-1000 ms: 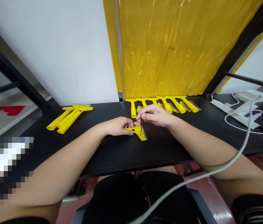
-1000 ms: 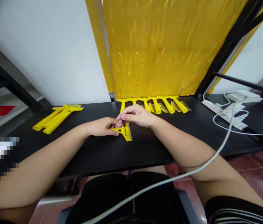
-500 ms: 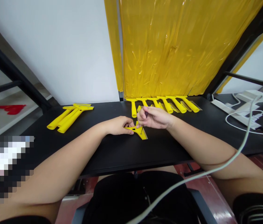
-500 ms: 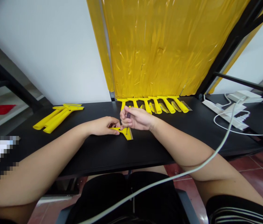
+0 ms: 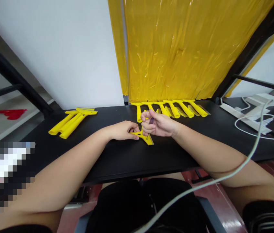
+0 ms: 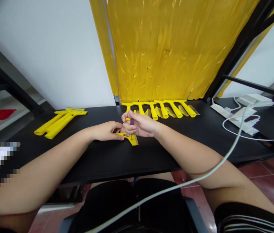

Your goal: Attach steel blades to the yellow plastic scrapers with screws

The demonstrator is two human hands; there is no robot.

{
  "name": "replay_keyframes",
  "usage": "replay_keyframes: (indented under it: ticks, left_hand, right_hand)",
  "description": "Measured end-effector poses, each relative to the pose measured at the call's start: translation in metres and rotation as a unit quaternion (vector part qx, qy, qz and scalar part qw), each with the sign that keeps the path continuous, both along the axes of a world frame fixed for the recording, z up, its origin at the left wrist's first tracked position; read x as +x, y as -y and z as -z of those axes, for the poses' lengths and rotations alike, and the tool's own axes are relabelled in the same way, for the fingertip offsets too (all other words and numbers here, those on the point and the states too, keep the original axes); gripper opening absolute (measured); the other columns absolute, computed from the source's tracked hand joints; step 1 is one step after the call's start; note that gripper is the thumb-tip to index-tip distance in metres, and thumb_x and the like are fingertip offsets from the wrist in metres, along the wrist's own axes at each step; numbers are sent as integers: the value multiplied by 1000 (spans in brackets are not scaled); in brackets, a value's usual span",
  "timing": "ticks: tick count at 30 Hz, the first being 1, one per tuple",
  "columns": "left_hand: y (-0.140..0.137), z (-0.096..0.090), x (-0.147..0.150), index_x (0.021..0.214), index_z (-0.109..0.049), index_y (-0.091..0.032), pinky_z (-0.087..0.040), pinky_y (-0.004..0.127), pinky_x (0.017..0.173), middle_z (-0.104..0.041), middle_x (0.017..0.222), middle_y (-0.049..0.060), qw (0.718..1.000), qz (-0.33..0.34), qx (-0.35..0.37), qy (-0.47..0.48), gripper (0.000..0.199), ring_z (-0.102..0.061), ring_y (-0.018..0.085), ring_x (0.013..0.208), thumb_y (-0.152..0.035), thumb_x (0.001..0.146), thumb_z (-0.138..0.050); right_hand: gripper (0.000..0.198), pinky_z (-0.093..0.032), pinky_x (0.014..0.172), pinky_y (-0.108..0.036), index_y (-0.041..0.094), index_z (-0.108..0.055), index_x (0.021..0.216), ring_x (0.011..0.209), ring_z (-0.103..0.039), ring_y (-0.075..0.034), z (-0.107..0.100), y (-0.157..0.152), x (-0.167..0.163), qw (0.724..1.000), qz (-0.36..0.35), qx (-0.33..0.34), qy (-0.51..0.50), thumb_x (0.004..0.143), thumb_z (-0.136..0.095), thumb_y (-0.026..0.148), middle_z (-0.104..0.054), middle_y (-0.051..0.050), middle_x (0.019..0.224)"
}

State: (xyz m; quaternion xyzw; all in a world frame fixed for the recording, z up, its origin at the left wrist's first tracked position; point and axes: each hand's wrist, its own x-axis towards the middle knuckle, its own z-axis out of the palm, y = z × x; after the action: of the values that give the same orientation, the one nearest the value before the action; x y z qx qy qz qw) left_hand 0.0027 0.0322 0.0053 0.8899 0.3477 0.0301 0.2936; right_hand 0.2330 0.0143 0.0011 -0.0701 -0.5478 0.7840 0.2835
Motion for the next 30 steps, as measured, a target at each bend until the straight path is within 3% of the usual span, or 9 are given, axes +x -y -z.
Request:
replay_keyframes:
  ticks: [7, 10, 13, 16, 20, 22, 26, 28, 30]
  left_hand:
    - [0, 1, -1, 94, -68, -17, -37, 26, 65, -58, 79, -1, 1000, -15, 5, -1, 34, -49, 14, 69, -48, 81, -72]
    - [0, 0, -1, 93, -67, -17, -38, 26, 66, -60, 80, -1, 1000, -13, 1, 3, 34, -50, 14, 70, -48, 81, -73]
    - [0, -1, -1, 97, -69, -17, -38, 26, 67, -63, 83, 0, 1000, -9, -9, 8, 37, -52, 14, 72, -50, 81, -73]
    - [0, -1, -1, 97, -69, -17, -38, 26, 67, -62, 82, 0, 1000, -9, -16, 7, 37, -51, 14, 72, -50, 82, -72]
    - [0, -1, -1, 93, -67, -17, -38, 27, 66, -59, 80, -1, 1000, -12, -20, 5, 34, -50, 14, 71, -49, 82, -72]
    - [0, 0, -2, 93, -67, -17, -38, 27, 66, -58, 80, -1, 1000, -12, -19, 4, 34, -51, 14, 71, -48, 82, -72]
    - [-1, 0, -2, 100, -68, -16, -39, 27, 68, -62, 83, 0, 1000, -3, -28, 10, 36, -53, 15, 73, -48, 83, -72]
    - [-1, 0, -3, 99, -69, -16, -39, 27, 68, -63, 84, 0, 1000, -4, -25, 14, 37, -53, 15, 73, -49, 82, -73]
    - [-1, 0, -3, 97, -69, -17, -38, 26, 67, -62, 83, 0, 1000, -4, -26, 14, 38, -52, 14, 72, -51, 82, -73]
  right_hand:
    - [39, -56, 89, -38, 18, -55, 81, 88, -62, -16, 0, -2, 1, 999, 45, 9, -15, 92, -75, 50, -63, -3, 94]
    - [41, -56, 84, -36, 17, -61, 79, 72, -57, -13, 0, -3, -2, 999, 42, 9, -11, 99, -65, 53, -56, 1, 76]
    - [40, -53, 72, -32, 19, -63, 93, 53, -41, -11, -1, 3, -6, 999, 35, -2, -8, 103, -55, 56, -38, 9, 56]
    - [32, -50, 71, -29, 24, -57, 98, 52, -37, -10, -1, 8, -8, 998, 56, -7, -23, 97, -69, 53, -37, 11, 57]
    - [37, -54, 80, -34, 21, -54, 85, 75, -58, -13, -3, 4, -3, 998, 64, 16, -19, 90, -78, 49, -58, 2, 82]
    - [40, -55, 83, -36, 18, -57, 79, 83, -61, -16, -3, 1, -1, 997, 67, 33, -8, 92, -75, 52, -60, -2, 88]
    - [41, -53, 75, -34, 19, -61, 87, 57, -45, -12, -3, 2, -2, 998, 54, 9, 22, 103, -54, 56, -41, 7, 60]
    - [32, -50, 70, -31, 22, -59, 95, 52, -37, -10, -3, 6, -5, 999, 45, -5, 7, 102, -59, 54, -35, 10, 57]
    - [30, -49, 71, -29, 24, -55, 95, 56, -41, -10, -3, 8, -6, 999, 48, -4, -17, 96, -71, 49, -41, 9, 62]
